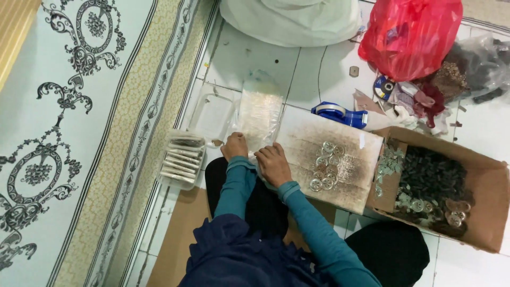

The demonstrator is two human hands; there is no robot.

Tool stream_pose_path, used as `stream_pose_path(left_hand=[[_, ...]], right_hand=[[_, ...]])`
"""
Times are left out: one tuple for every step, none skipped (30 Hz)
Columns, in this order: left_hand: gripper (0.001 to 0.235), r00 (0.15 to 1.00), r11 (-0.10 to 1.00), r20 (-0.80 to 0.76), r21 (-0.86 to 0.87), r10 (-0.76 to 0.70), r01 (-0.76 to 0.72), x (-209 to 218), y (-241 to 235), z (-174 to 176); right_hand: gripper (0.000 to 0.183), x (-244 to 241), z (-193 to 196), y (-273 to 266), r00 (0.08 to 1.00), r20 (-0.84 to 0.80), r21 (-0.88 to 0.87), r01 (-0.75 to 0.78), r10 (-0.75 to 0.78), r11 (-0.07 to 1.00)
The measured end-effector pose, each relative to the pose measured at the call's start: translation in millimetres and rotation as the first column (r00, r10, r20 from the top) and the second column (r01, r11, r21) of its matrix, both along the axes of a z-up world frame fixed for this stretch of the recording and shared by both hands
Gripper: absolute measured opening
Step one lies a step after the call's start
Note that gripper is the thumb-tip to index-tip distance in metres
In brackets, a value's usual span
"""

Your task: Sorting and bagging small metal decorative components from a bulk box into individual plastic bags.

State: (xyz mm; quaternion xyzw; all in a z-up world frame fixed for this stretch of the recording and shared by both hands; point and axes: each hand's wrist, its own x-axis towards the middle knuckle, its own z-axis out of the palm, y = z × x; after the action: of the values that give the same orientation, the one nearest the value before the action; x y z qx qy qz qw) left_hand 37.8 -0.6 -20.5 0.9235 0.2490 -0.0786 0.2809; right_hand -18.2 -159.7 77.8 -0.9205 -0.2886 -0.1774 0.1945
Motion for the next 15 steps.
stream_pose_path(left_hand=[[0.023,0.998,0.999,0.046,0.018,0.033,-0.034,-0.7,-0.7,3.6],[0.023,0.998,0.999,0.047,0.018,0.032,-0.033,-5.1,-2.3,5.4],[0.020,0.985,0.998,0.161,-0.028,0.059,-0.055,-5.9,-2.9,8.1],[0.019,0.958,0.995,0.272,-0.076,0.090,-0.072,-7.0,-3.7,11.0],[0.019,0.957,0.995,0.276,-0.075,0.089,-0.071,-5.8,-1.8,7.7],[0.017,0.917,0.977,0.378,-0.205,0.131,-0.055,-4.9,-0.2,4.4],[0.017,0.865,0.944,0.467,-0.330,0.184,-0.023,-5.3,1.6,0.6],[0.017,0.863,0.944,0.470,-0.329,0.183,-0.021,-8.3,-0.2,18.0],[0.021,0.869,0.887,0.440,-0.461,0.227,0.001,-10.4,-0.9,36.2],[0.025,0.876,0.812,0.403,-0.583,0.265,0.023,-12.9,-2.0,54.5],[0.025,0.874,0.814,0.408,-0.581,0.263,0.027,-10.6,0.6,69.4],[0.023,0.850,0.698,0.452,-0.700,0.272,0.149,-8.8,3.1,84.4],[0.021,0.822,0.556,0.490,-0.785,0.289,0.273,-7.4,5.4,99.1],[0.021,0.821,0.557,0.495,-0.783,0.286,0.278,-9.2,5.8,121.1],[0.018,0.800,0.449,0.539,-0.803,0.263,0.393,-12.1,5.1,143.1]], right_hand=[[0.008,0.7,1.5,0.4,1.000,0.009,0.009,0.000,0.000,1.000],[0.008,-1.6,0.4,0.0,1.000,0.009,0.008,0.001,-0.002,1.000],[0.008,-0.5,-0.3,0.5,1.000,0.013,0.008,0.003,-0.003,1.000],[0.008,0.4,-0.7,0.8,1.000,0.018,0.008,0.005,-0.005,1.000],[0.008,1.3,1.1,1.0,1.000,0.022,0.009,0.005,-0.005,1.000],[0.008,1.8,2.9,1.0,1.000,0.020,0.007,0.006,-0.006,1.000],[0.008,1.1,4.3,1.2,1.000,0.017,0.005,0.008,-0.009,1.000],[0.008,0.1,3.1,0.7,1.000,0.021,0.006,0.009,-0.009,1.000],[0.008,0.0,2.2,1.2,1.000,0.021,0.018,0.010,-0.010,1.000],[0.008,-0.3,1.5,1.6,1.000,0.021,0.030,0.010,-0.011,0.999],[0.008,0.0,-1.8,-0.1,1.000,0.025,0.034,0.012,-0.013,0.999],[0.010,0.0,-5.2,-1.8,1.000,-0.027,0.045,0.015,-0.014,0.999],[0.012,-0.5,-8.6,-3.5,0.997,-0.078,0.056,0.020,-0.016,0.998],[0.012,-2.4,-1.3,-5.2,0.997,-0.074,0.059,0.022,-0.018,0.998],[0.013,-5.4,6.1,-7.9,0.974,-0.223,0.194,0.090,-0.045,0.977]])
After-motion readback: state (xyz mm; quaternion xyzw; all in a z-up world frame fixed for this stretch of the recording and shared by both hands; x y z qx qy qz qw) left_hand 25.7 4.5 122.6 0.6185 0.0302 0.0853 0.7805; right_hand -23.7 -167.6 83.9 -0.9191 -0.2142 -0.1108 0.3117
